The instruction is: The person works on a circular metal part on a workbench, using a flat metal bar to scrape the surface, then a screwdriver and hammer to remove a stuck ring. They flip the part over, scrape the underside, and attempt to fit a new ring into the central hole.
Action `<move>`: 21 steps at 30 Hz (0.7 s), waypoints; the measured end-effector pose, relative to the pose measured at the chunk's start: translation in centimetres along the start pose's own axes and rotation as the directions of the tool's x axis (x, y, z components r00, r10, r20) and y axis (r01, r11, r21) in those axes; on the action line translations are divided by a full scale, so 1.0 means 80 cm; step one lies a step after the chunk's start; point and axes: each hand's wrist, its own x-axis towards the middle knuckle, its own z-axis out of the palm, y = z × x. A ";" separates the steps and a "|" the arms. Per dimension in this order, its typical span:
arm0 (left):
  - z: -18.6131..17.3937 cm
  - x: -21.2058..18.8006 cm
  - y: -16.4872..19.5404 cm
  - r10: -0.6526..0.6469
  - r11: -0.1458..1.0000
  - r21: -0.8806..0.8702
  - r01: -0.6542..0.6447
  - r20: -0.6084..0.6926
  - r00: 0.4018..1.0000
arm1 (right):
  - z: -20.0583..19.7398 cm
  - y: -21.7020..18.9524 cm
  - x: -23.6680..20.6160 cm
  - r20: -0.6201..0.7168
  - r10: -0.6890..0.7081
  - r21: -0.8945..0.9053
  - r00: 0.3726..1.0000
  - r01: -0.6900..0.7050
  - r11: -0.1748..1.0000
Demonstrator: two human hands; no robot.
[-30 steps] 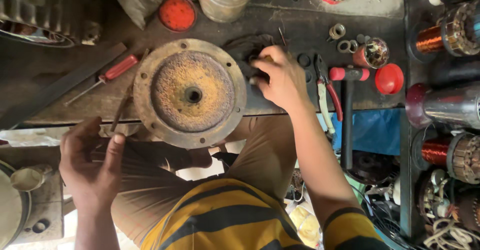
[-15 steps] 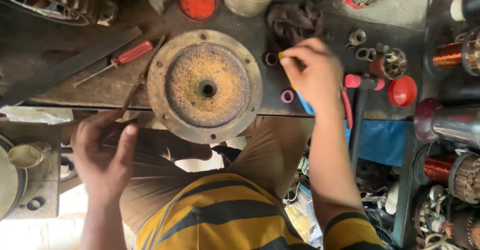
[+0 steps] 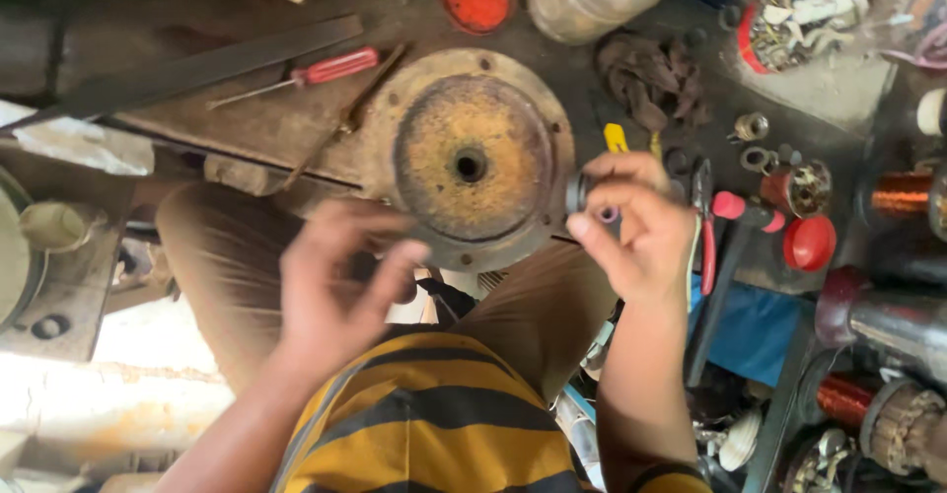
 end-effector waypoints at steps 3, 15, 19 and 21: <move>0.015 -0.011 0.008 0.086 0.996 0.015 -0.089 0.152 0.985 | 0.025 -0.017 -0.021 0.064 -0.099 -0.001 0.993 0.099 0.995; -0.006 -0.031 -0.052 0.042 0.997 0.051 -0.050 0.141 0.989 | 0.010 0.000 -0.034 0.057 0.053 0.056 0.997 -0.056 0.997; -0.008 -0.032 -0.065 0.055 0.998 0.029 -0.058 0.104 0.993 | 0.011 0.006 -0.016 -0.048 0.061 0.105 0.997 -0.056 0.993; -0.008 -0.033 -0.078 0.045 0.999 0.016 -0.046 0.089 0.995 | 0.015 0.018 -0.010 -0.158 0.060 0.164 0.986 -0.033 0.986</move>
